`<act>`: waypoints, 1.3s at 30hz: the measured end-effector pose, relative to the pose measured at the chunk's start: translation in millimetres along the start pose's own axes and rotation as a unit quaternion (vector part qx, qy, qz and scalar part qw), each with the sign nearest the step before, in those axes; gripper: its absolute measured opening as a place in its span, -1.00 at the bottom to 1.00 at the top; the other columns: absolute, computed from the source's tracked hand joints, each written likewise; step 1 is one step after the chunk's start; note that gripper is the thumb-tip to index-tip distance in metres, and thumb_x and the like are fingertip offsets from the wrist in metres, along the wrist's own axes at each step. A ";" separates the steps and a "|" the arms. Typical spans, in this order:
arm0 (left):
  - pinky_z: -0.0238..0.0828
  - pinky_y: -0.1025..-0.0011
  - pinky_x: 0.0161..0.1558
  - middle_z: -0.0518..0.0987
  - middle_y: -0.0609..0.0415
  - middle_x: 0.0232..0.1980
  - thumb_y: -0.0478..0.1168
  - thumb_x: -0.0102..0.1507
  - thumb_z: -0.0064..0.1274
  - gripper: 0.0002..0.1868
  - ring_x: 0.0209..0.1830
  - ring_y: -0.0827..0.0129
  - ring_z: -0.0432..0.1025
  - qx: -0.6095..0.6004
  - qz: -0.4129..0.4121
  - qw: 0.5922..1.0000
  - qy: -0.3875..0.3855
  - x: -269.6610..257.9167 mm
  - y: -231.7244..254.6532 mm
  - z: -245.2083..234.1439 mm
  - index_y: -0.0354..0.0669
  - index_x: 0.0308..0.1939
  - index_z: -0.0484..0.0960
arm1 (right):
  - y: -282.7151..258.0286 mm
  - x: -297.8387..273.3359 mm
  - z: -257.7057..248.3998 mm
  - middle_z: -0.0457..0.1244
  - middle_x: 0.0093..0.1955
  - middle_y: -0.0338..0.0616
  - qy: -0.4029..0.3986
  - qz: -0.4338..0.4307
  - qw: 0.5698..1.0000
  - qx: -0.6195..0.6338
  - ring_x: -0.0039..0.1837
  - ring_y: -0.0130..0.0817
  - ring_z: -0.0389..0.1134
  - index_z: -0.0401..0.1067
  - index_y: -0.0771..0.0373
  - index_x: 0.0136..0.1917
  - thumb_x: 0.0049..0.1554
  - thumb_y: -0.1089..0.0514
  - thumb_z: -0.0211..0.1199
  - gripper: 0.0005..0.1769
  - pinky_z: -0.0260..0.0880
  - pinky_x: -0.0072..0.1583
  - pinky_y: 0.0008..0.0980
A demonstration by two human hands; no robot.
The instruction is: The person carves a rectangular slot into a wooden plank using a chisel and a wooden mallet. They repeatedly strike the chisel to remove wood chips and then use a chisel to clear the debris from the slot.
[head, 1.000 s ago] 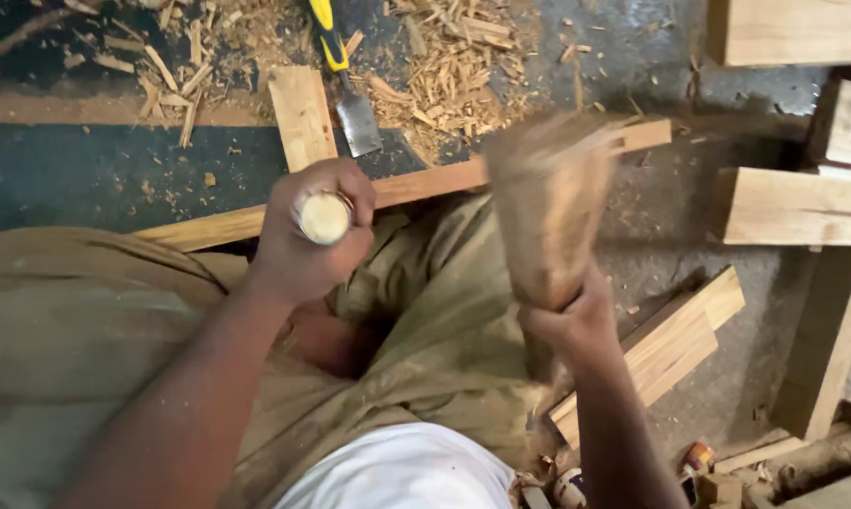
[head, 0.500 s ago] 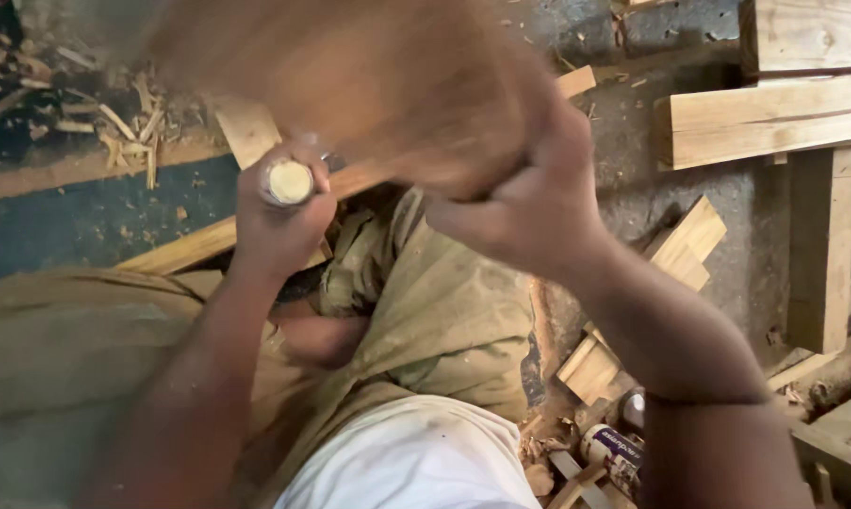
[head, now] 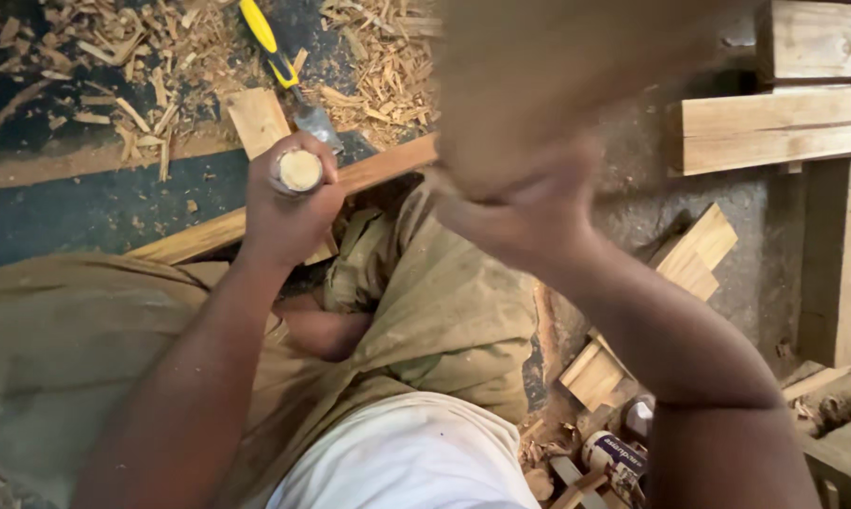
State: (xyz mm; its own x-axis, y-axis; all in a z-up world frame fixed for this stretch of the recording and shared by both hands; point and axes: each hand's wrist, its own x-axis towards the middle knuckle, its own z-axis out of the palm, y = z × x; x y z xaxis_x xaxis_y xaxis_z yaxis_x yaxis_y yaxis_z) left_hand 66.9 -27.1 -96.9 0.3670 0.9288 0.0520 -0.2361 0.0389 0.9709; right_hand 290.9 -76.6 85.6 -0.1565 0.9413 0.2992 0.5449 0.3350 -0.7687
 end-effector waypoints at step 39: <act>0.37 0.49 -0.16 0.50 0.20 -0.17 -0.44 0.16 0.11 -0.76 -0.21 0.55 0.38 0.006 -0.010 1.000 -0.003 11.2 3.2 5.2 -0.15 -0.14 0.47 | -26.6 -2.9 -11.7 0.39 0.06 -0.18 0.015 0.048 0.988 0.148 0.07 -0.37 0.47 0.29 0.34 0.31 0.05 0.35 0.41 -0.42 0.52 0.11 -0.33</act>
State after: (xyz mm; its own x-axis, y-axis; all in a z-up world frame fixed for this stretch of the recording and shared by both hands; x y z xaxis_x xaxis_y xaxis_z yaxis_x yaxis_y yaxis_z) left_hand 74.9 -18.4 -92.0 0.3765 0.9258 0.0335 -0.2179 0.0533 0.9745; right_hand 286.4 -88.7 111.8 -0.0879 0.9693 0.2295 0.2899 0.2454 -0.9251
